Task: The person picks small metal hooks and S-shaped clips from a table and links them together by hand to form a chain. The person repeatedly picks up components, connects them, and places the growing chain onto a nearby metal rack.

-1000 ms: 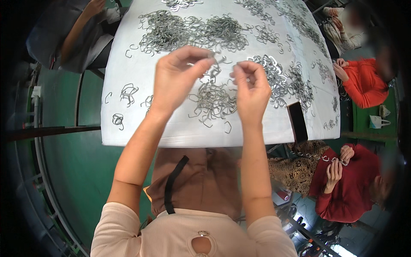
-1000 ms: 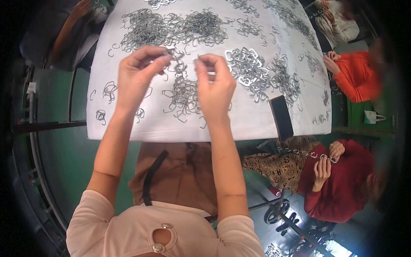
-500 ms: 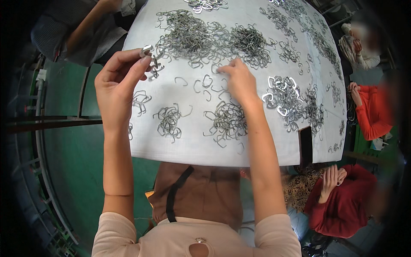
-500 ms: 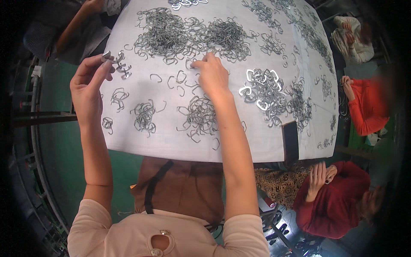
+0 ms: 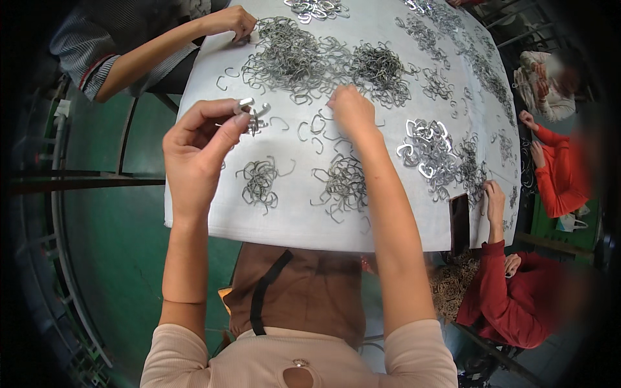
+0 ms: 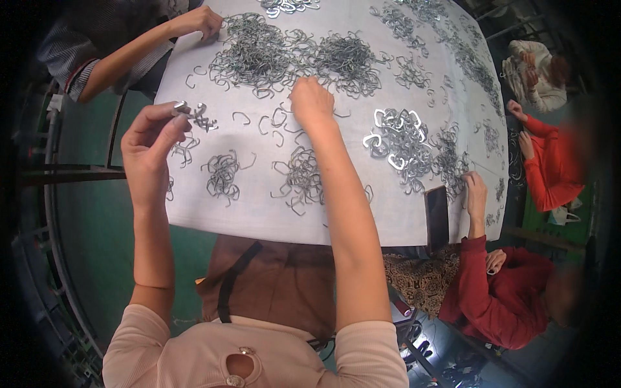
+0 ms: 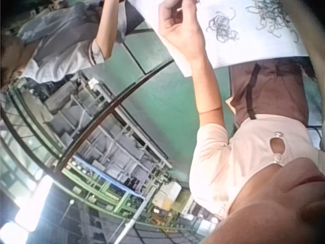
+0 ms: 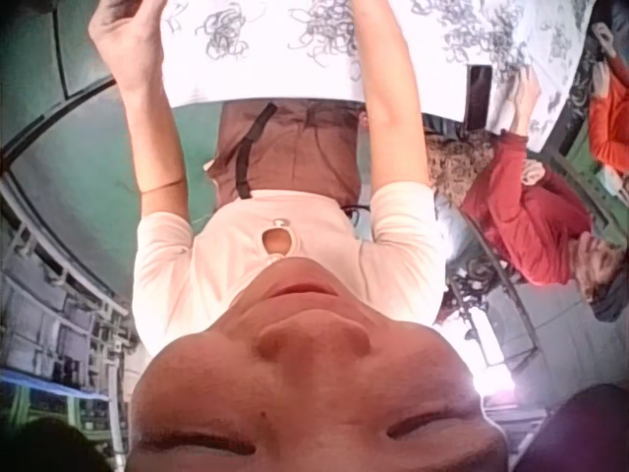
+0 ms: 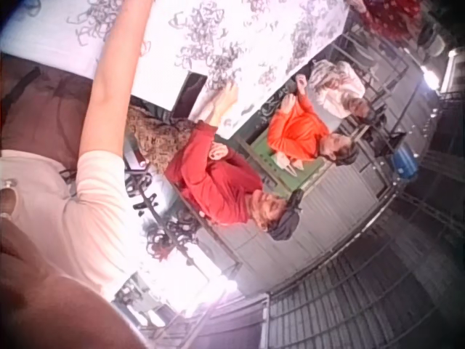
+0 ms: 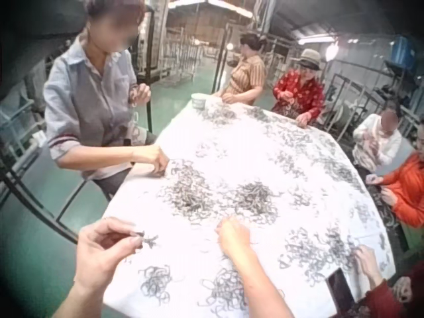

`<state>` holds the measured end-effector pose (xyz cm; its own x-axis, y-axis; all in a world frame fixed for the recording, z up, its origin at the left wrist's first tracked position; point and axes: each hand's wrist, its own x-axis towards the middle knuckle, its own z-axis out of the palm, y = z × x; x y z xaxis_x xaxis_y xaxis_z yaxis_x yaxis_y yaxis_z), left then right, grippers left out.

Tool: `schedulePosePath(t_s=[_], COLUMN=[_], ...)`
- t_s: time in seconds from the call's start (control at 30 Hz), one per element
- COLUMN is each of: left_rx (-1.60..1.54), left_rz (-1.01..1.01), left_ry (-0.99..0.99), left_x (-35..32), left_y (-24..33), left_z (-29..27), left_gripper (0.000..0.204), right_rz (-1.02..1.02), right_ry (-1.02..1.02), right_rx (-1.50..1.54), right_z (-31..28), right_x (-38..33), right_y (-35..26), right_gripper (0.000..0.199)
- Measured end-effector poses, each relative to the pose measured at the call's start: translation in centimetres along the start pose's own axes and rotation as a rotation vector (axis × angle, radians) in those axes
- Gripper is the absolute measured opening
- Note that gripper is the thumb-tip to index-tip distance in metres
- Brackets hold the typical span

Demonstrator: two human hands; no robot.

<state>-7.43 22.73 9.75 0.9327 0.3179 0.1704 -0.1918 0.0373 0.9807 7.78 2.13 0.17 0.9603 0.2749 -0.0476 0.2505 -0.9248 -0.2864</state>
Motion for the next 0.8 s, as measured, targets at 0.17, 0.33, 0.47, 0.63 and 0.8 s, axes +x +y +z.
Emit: schedulePosePath(t_s=[0.17,0.33,0.47,0.63,0.8], left_rx=[0.024,0.039,0.103,0.157,0.18], left_rz=[-0.024,-0.042,0.09,0.196,0.325], left_ry=[-0.042,-0.117,-0.113,-0.219,-0.358], left_x=[-1.7,-3.1,-4.2,-5.8,-5.9], left_y=[-0.1,-0.4,-0.1,0.5,-0.1], left_z=[1.2,3.1,5.8,9.2,12.7], left_gripper=[0.011,0.013,0.008,0.01,0.012], right_rz=[0.04,0.062,-0.017,-0.025,0.014], right_ry=[0.146,0.198,0.363,0.536,0.801], right_rx=[0.487,1.287,1.486,1.511,1.431], right_z=[-2.8,-8.9,-10.0,-10.6,-12.3], right_x=[-4.8,-12.8,-16.5,-18.8,-22.2], right_y=[-1.7,-5.3,-6.1,-4.8,-2.2], right_gripper=[0.015,0.012,0.011,0.011,0.015])
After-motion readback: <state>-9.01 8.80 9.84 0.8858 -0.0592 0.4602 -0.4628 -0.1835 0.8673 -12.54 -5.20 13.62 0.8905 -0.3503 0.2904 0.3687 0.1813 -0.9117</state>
